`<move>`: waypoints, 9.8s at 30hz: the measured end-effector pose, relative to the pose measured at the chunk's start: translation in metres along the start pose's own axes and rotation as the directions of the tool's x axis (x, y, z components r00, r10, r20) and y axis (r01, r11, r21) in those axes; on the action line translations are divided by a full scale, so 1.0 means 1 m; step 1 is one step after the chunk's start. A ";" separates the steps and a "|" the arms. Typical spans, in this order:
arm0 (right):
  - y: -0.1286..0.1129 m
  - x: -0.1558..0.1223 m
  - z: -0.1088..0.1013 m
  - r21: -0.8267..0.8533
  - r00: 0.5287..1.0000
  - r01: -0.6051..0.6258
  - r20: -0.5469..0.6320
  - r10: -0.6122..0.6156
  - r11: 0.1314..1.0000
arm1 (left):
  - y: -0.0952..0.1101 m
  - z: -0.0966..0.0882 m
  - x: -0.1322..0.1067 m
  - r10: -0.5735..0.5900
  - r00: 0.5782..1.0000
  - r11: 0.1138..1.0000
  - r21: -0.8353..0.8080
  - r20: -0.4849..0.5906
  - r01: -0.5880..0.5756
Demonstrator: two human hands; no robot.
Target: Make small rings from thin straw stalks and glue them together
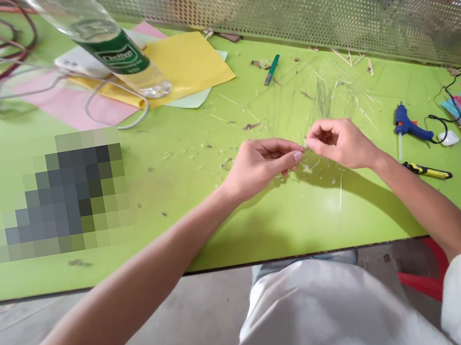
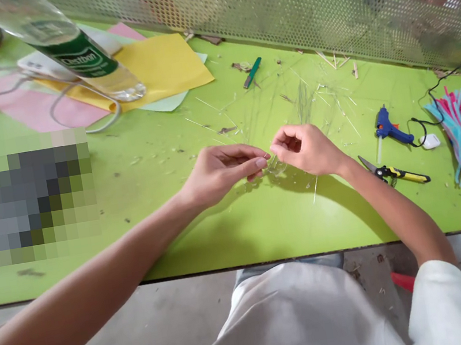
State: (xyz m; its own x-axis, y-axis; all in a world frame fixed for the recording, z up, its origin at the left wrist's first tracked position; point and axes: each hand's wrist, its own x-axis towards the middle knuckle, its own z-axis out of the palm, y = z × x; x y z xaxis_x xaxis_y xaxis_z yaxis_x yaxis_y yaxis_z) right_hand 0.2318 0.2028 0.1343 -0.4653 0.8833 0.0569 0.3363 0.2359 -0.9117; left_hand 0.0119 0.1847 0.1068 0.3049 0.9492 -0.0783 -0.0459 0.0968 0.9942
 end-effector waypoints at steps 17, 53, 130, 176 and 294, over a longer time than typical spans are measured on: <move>0.006 -0.009 -0.006 -0.835 0.918 0.159 0.322 0.233 0.527 | -0.007 -0.028 0.027 0.010 0.976 0.971 -0.232 -0.217 -0.061; -0.011 -0.006 0.000 -0.488 0.925 0.290 -0.076 -0.371 0.823 | -0.014 -0.004 0.008 0.089 0.996 0.937 -0.342 0.020 -0.077; -0.013 -0.006 -0.026 -0.455 0.982 0.158 -0.023 -0.189 0.876 | -0.008 -0.004 -0.001 0.115 0.992 0.987 -0.110 -0.048 -0.120; -0.012 -0.006 -0.023 -0.425 0.982 0.162 -0.014 -0.186 0.891 | -0.009 -0.002 0.001 0.157 0.985 0.984 -0.068 -0.070 -0.162; 0.028 -0.095 0.002 -0.433 0.914 -0.199 -0.406 0.007 0.879 | -0.023 0.081 0.008 0.207 0.927 0.942 -0.191 -0.314 -0.275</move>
State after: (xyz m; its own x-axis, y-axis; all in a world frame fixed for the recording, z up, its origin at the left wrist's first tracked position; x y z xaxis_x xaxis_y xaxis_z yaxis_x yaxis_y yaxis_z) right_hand 0.2838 0.1246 0.1027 -0.0902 0.9733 0.2110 0.7428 0.2069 -0.6368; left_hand 0.0927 0.1662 0.0895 -0.0256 0.9936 0.1102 -0.3087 -0.1127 0.9445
